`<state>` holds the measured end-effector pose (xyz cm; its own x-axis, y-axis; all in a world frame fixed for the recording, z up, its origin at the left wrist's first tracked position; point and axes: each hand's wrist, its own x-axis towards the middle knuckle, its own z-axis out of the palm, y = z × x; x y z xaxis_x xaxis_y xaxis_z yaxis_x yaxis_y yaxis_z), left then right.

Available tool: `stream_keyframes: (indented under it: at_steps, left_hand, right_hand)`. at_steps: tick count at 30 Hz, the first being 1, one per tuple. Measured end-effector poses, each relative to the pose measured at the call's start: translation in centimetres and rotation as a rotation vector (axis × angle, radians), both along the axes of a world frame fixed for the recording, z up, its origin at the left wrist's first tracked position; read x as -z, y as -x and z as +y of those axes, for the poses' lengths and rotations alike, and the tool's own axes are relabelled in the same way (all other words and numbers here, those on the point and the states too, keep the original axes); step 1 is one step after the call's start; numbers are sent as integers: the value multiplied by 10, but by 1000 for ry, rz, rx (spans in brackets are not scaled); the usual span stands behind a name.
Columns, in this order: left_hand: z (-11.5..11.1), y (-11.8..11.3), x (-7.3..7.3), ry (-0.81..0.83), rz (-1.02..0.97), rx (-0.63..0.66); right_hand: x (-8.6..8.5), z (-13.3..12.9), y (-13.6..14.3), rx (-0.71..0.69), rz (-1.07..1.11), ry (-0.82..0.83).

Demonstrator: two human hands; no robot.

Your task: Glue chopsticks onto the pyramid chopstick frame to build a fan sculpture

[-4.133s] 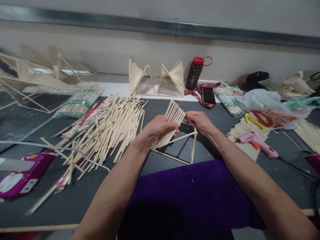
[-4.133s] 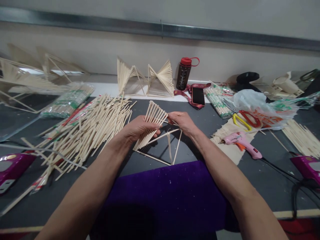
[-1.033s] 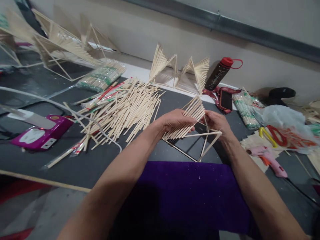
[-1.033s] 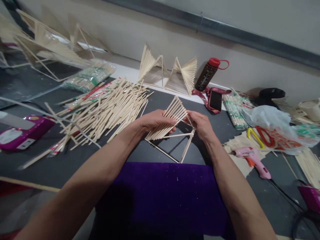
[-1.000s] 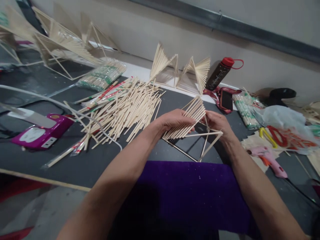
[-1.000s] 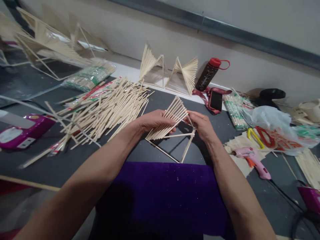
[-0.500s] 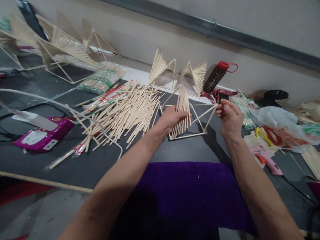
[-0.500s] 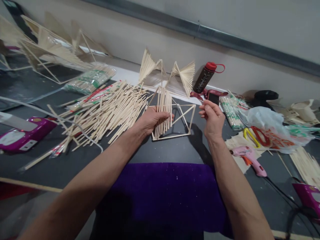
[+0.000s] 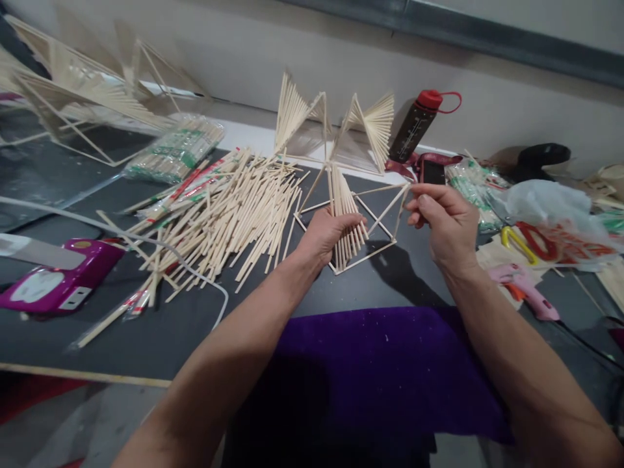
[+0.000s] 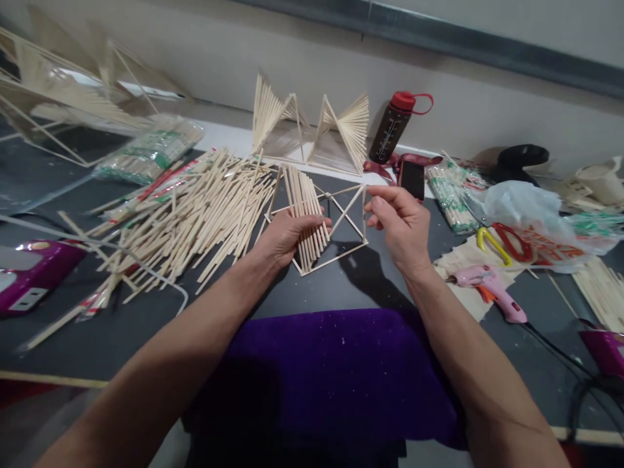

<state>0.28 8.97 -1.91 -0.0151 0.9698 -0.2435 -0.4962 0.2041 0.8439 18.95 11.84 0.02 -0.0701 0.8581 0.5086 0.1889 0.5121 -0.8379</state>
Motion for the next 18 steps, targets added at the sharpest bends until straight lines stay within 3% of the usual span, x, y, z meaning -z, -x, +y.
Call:
stream_keyframes:
  at_steps: [4, 9, 14, 18]
  left_hand:
    - [0, 2, 0, 5, 27, 31]
    - [0, 5, -1, 16, 68, 67]
    - [0, 6, -2, 39, 92, 77]
    - [-1, 7, -6, 54, 175, 87]
  right_hand:
    - [-9, -17, -15, 30, -74, -13]
    - [-15, -49, -53, 177, -59, 70]
    - [-5, -82, -97, 305, -41, 108]
    - [4, -105, -127, 277, -64, 171]
